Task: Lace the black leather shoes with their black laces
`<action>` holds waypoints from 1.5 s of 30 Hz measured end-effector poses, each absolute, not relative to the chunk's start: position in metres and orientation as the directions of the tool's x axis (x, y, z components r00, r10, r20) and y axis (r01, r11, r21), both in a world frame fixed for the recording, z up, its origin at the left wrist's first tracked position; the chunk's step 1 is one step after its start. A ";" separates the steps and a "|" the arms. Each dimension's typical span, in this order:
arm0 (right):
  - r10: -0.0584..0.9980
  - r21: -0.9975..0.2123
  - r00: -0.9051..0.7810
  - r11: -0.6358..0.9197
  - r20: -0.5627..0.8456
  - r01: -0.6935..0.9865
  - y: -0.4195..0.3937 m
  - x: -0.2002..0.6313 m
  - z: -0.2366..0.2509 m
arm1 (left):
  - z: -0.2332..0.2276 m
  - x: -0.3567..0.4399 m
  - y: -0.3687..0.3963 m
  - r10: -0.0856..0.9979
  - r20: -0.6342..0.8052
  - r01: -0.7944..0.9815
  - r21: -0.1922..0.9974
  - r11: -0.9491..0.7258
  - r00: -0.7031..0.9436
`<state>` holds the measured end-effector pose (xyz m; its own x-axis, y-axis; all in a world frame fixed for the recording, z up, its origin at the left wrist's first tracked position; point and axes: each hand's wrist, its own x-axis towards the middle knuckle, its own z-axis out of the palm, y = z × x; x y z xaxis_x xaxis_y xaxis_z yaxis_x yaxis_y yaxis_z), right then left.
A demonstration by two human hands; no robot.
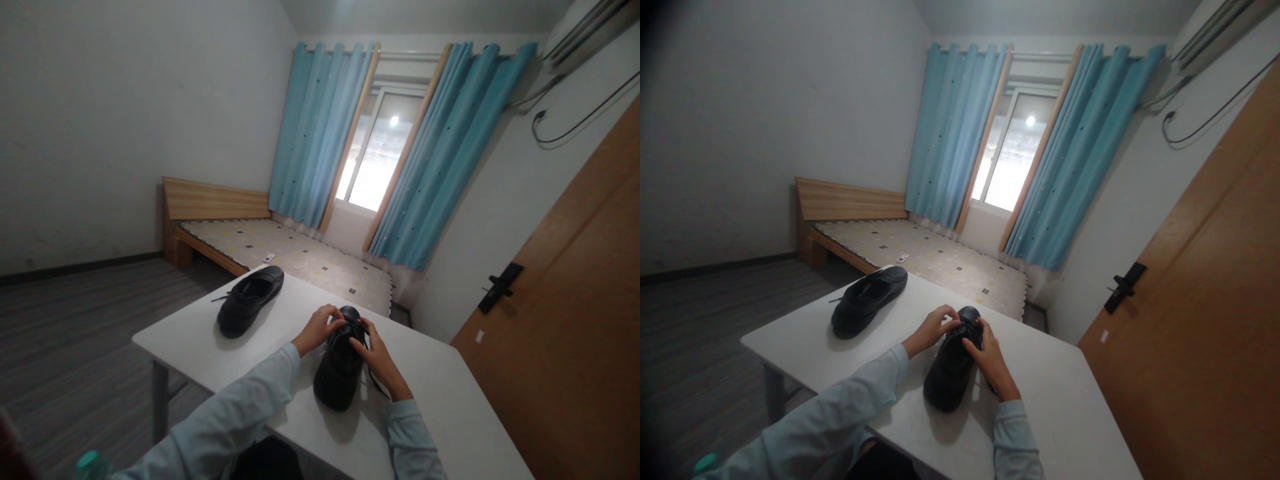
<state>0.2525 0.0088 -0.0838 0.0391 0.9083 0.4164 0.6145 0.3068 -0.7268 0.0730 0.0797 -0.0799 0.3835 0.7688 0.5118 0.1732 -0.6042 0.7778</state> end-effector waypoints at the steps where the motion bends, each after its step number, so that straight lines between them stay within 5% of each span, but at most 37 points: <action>1: 0.908 -0.727 0.038 0.307 0.416 0.614 0.009 0.253 -0.084 | -0.080 0.073 0.079 0.770 0.512 0.182 0.775 -0.606 0.382; 16: 0.900 -0.672 0.043 0.291 0.434 0.681 0.012 0.254 -0.085 | -0.078 0.074 0.077 0.767 0.504 0.166 0.783 -0.600 0.397; 30: 0.903 -0.674 0.048 0.283 0.427 0.682 0.011 0.253 -0.084 | -0.076 0.073 0.079 0.737 0.486 -0.058 0.850 -0.523 0.471; 45: 0.907 -0.653 0.044 0.267 0.418 0.709 0.009 0.254 -0.083 | -0.073 0.074 0.077 0.742 0.555 -0.160 0.828 -0.538 0.376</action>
